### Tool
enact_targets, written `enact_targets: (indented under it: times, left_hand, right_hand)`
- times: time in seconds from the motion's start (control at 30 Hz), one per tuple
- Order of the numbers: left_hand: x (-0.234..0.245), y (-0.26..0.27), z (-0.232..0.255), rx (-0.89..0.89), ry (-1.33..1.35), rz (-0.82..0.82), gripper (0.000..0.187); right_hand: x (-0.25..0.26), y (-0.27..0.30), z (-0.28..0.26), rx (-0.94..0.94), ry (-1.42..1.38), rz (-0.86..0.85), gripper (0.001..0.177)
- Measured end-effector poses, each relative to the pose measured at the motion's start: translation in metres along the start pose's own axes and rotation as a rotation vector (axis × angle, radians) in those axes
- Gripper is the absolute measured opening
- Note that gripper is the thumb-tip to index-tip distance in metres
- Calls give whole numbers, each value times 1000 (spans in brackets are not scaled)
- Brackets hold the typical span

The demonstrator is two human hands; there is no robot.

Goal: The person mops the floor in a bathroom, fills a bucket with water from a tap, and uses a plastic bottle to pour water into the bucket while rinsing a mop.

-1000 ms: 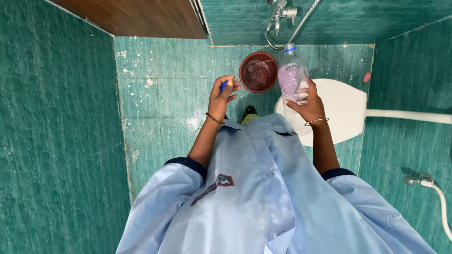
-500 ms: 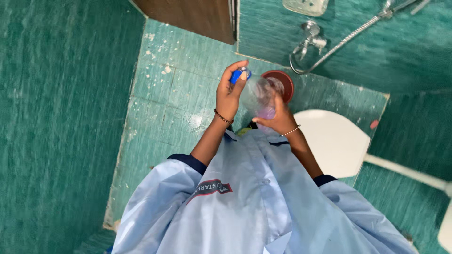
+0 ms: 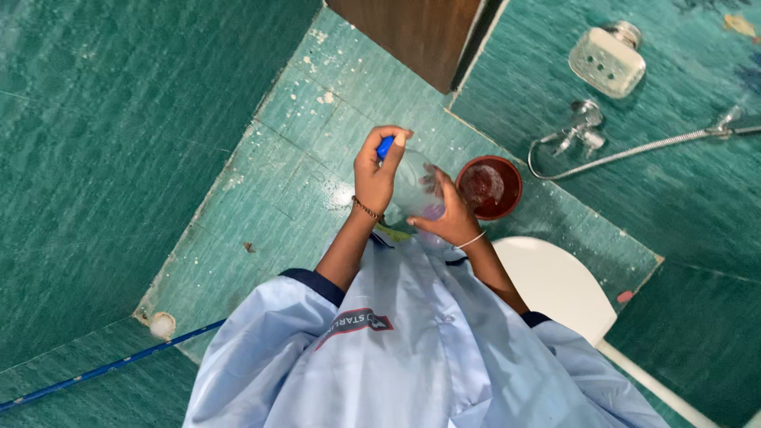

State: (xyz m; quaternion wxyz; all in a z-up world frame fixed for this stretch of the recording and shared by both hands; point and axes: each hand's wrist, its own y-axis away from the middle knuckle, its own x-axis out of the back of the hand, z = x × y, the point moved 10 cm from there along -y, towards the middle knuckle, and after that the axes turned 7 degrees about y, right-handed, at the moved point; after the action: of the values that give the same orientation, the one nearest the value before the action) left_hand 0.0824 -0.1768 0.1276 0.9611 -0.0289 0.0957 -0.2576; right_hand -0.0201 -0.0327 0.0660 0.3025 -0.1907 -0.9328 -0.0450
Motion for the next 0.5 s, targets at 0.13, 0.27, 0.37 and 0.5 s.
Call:
enact_targets:
  times: [0.13, 0.27, 0.37, 0.5]
  left_hand:
    - [9, -13, 10, 88, 249, -229, 38]
    - [17, -26, 39, 70, 346, -420, 39]
    - [16, -28, 58, 125, 426, -559, 36]
    - [22, -28, 81, 117, 309, -855, 32]
  right_hand:
    - [-27, -11, -15, -39, -521, -365, 105]
    - [-50, -22, -34, -57, -889, -633, 104]
    - [-66, -38, -41, 19, -974, -845, 97]
    - [-94, -69, -45, 178, -1088, -1038, 100]
